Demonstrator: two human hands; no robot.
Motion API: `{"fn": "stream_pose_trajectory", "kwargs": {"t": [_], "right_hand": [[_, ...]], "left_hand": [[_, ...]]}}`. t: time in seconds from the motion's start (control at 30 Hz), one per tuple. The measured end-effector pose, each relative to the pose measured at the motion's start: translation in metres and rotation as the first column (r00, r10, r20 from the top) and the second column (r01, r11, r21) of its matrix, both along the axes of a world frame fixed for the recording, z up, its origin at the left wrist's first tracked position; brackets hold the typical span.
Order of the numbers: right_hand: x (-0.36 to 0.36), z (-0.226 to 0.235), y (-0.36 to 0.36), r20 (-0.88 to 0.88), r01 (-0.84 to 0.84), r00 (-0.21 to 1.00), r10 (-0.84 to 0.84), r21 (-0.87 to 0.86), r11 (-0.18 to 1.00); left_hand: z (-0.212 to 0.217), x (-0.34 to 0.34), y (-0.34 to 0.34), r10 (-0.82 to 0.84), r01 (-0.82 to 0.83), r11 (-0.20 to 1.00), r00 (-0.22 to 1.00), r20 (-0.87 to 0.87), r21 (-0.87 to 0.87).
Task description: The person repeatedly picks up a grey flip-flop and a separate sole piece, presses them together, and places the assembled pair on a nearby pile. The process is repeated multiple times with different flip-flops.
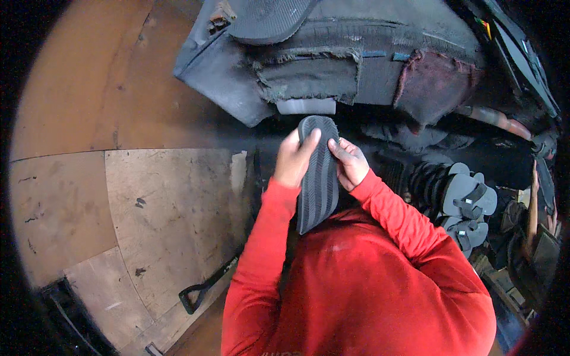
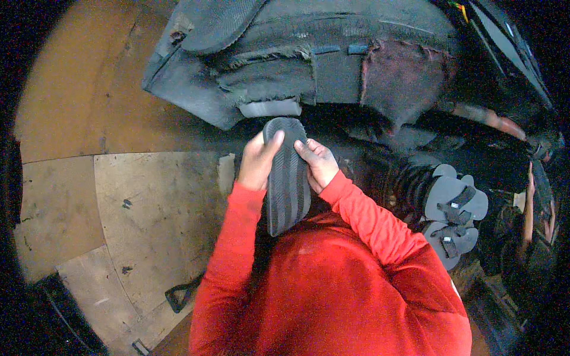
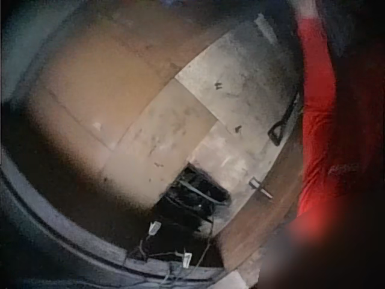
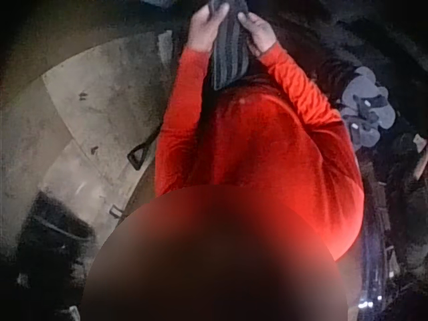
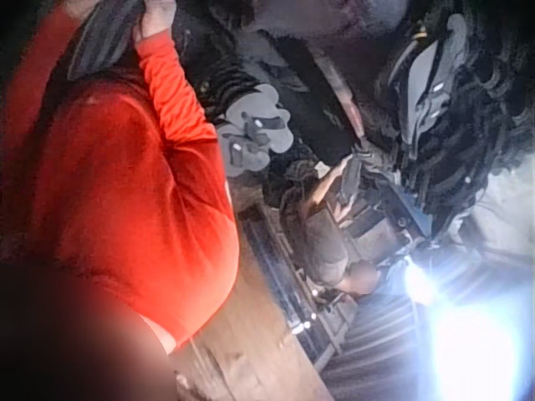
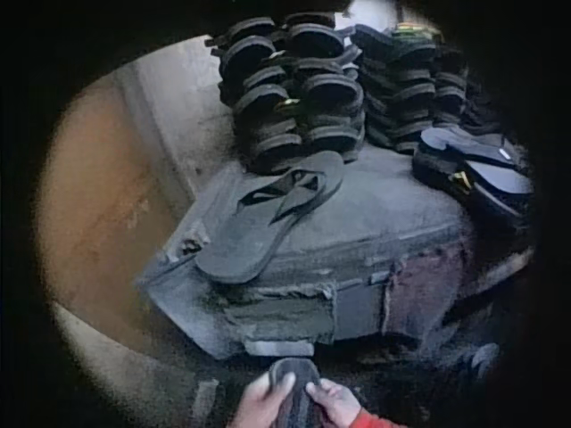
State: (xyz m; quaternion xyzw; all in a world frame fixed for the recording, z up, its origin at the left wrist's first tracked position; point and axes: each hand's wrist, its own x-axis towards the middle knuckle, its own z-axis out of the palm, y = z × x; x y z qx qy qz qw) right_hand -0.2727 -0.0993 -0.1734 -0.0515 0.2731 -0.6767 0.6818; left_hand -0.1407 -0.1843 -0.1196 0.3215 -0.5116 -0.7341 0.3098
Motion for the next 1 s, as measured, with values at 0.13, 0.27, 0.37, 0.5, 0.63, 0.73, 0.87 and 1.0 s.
{"fn": "stream_pose_trajectory", "kwargs": {"t": [0.13,0.27,0.37,0.5,0.63,0.73,0.87,1.0], "right_hand": [[-0.026,0.0,-0.016,-0.155,-0.121,0.982,0.11,-0.064,0.991],[-0.062,0.009,-0.036,-0.456,-0.367,0.835,0.309,-0.043,0.929],[-0.057,0.022,-0.023,-0.831,-0.081,0.556,0.002,-0.052,0.995],[-0.031,0.038,0.03,-0.871,-0.048,-0.48,-0.106,-0.094,0.994],[-0.043,0.041,0.022,-0.845,-0.159,-0.534,-0.025,0.072,0.985],[-0.056,0.051,0.001,-0.831,-0.316,-0.543,-0.117,0.073,0.946],[-0.035,0.064,0.008,-0.8,-0.432,-0.58,-0.157,0.139,0.891],[0.006,0.041,0.061,-0.99,-0.574,-0.018,0.14,0.125,0.81]], "left_hand": [[0.015,-0.029,0.008,0.243,-0.25,0.967,0.964,0.11,0.057],[0.019,-0.019,0.024,0.314,-0.282,0.93,0.943,-0.111,0.237],[0.018,-0.019,0.018,0.318,-0.264,0.882,0.945,-0.081,0.391],[0.013,-0.033,0.018,0.334,-0.276,0.88,0.938,-0.09,0.386],[0.009,-0.035,0.033,0.48,-0.369,0.822,0.859,-0.177,0.434],[0.013,-0.027,0.039,0.54,-0.385,0.804,0.792,-0.285,0.453],[0.031,0.003,0.045,0.557,-0.409,0.813,0.754,-0.348,0.415],[0.049,0.068,0.058,0.406,-0.284,0.903,0.81,-0.424,0.322]]}}
